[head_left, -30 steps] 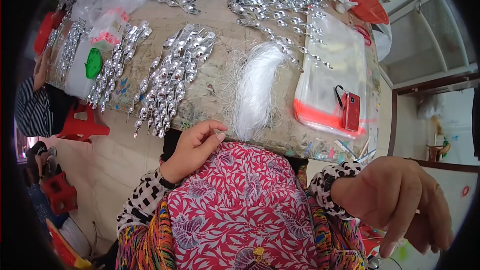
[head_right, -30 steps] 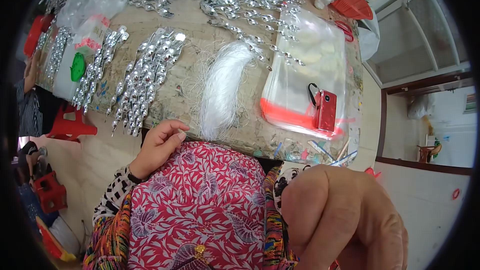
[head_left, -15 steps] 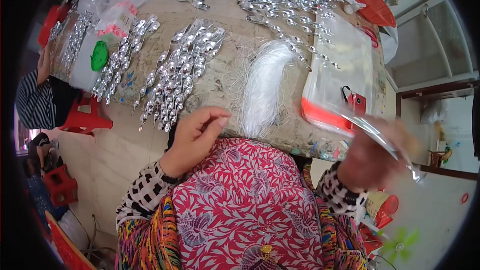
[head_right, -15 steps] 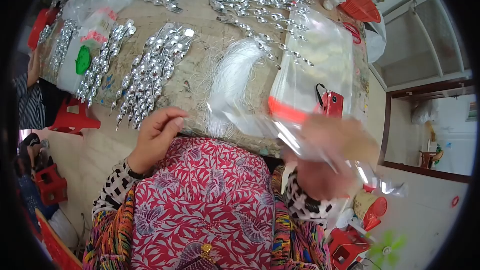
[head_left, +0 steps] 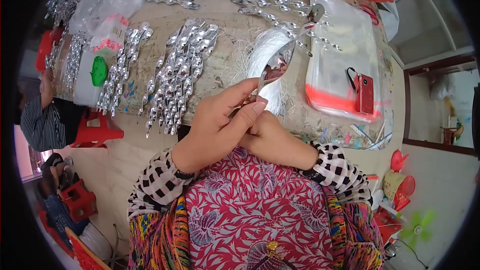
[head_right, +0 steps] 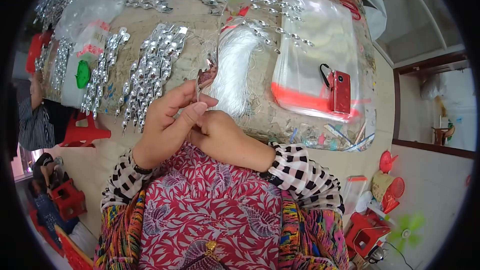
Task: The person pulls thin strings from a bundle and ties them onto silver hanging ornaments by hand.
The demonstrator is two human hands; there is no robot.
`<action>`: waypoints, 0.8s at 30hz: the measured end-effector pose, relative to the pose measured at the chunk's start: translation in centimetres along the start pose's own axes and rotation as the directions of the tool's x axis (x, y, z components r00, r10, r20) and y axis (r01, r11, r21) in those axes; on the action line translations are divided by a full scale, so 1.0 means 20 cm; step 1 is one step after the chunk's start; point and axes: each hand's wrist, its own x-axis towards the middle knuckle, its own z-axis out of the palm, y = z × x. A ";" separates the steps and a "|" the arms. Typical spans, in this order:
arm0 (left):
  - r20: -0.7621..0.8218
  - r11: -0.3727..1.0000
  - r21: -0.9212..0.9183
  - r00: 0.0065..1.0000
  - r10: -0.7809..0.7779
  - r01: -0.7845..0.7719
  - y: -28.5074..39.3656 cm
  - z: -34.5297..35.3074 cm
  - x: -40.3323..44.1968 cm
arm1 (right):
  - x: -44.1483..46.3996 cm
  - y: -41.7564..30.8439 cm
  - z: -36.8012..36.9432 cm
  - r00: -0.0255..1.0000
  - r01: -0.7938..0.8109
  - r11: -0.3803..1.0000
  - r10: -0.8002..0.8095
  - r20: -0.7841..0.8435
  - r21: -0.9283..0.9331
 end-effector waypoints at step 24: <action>-0.017 0.980 0.145 0.990 -0.139 0.140 -0.24 -0.15 -0.23 | 0.02 -0.04 -0.19 0.942 -0.221 0.886 0.303 -0.147 0.407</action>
